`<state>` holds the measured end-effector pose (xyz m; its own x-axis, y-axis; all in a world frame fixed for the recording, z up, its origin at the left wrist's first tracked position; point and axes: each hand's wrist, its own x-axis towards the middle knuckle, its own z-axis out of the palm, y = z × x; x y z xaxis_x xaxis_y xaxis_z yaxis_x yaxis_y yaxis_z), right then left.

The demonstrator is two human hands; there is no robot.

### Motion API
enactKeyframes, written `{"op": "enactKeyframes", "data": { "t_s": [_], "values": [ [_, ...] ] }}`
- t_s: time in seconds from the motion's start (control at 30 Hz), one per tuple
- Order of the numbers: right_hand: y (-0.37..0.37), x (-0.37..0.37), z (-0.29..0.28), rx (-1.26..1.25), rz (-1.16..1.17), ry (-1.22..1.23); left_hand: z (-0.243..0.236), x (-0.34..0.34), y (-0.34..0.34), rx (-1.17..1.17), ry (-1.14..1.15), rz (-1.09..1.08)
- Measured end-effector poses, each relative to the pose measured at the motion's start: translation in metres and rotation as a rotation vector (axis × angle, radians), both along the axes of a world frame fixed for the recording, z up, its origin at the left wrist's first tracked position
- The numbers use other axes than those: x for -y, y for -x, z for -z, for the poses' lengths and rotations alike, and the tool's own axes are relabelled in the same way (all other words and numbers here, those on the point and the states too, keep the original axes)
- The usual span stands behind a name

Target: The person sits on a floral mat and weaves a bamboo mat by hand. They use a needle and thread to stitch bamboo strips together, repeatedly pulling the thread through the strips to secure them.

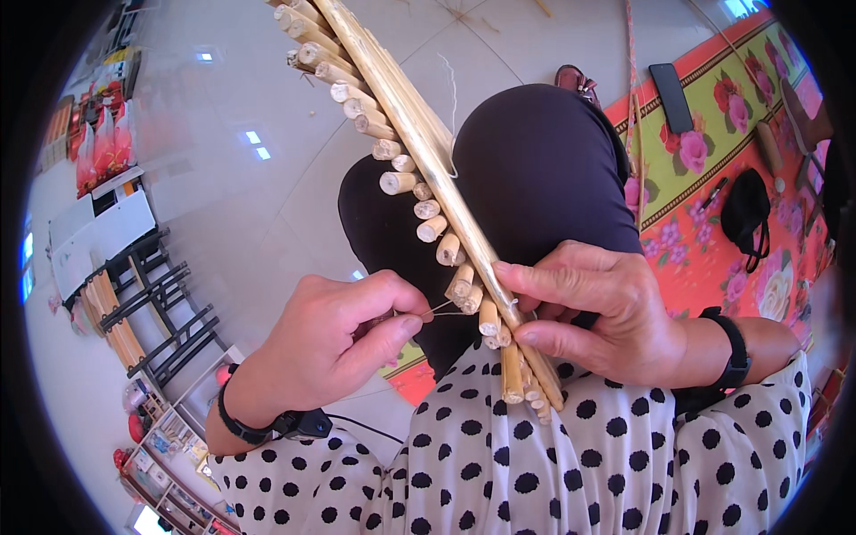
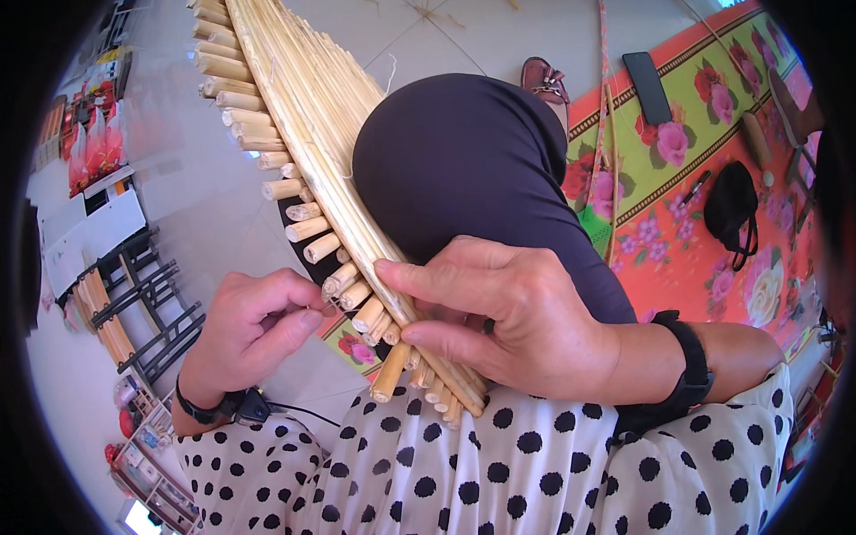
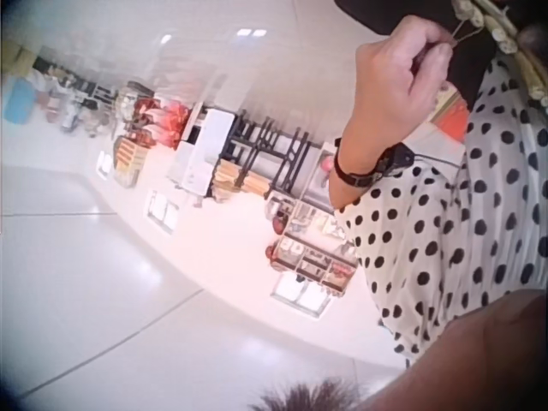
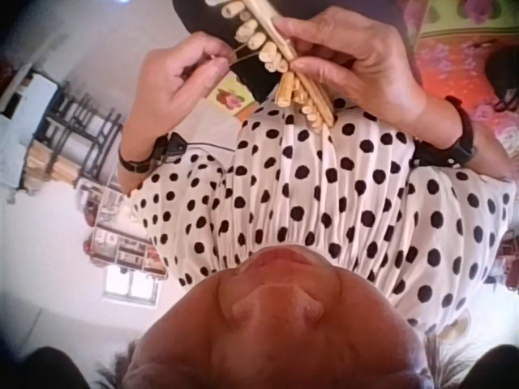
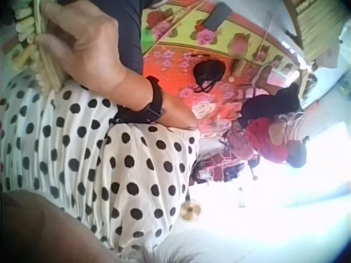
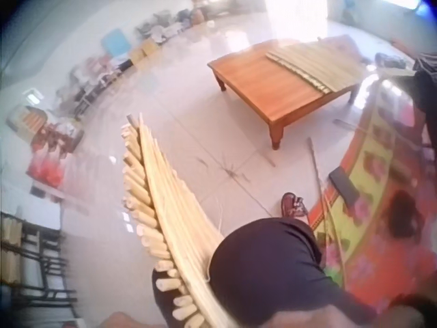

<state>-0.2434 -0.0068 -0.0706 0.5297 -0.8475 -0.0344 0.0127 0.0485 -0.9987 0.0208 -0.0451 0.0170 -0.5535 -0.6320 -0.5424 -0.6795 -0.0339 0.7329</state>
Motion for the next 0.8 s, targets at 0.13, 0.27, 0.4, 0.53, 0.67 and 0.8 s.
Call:
{"op": "enactKeyframes", "data": {
  "t_s": [0.13,0.27,0.4,0.53,0.67,0.8],
  "values": [
    [0.0,-0.003,0.0,-0.004,0.006,-0.006,-0.003,0.001,0.004,0.005,-0.025,-0.009],
    [0.002,-0.003,-0.003,-0.023,-0.019,-0.027,-0.004,-0.002,0.005,0.016,-0.028,-0.064],
    [-0.002,-0.005,0.003,0.028,0.039,0.019,-0.003,-0.005,0.008,0.038,0.077,-0.072],
    [-0.003,-0.007,0.004,0.052,0.034,0.011,0.007,-0.012,0.005,0.004,0.252,-0.015],
    [-0.002,-0.007,0.004,0.06,0.03,0.007,0.015,-0.018,0.002,-0.055,0.298,-0.034],
    [-0.003,-0.007,0.004,0.044,0.044,0.02,0.011,-0.017,0.001,-0.016,0.236,-0.035]
  ]
}}
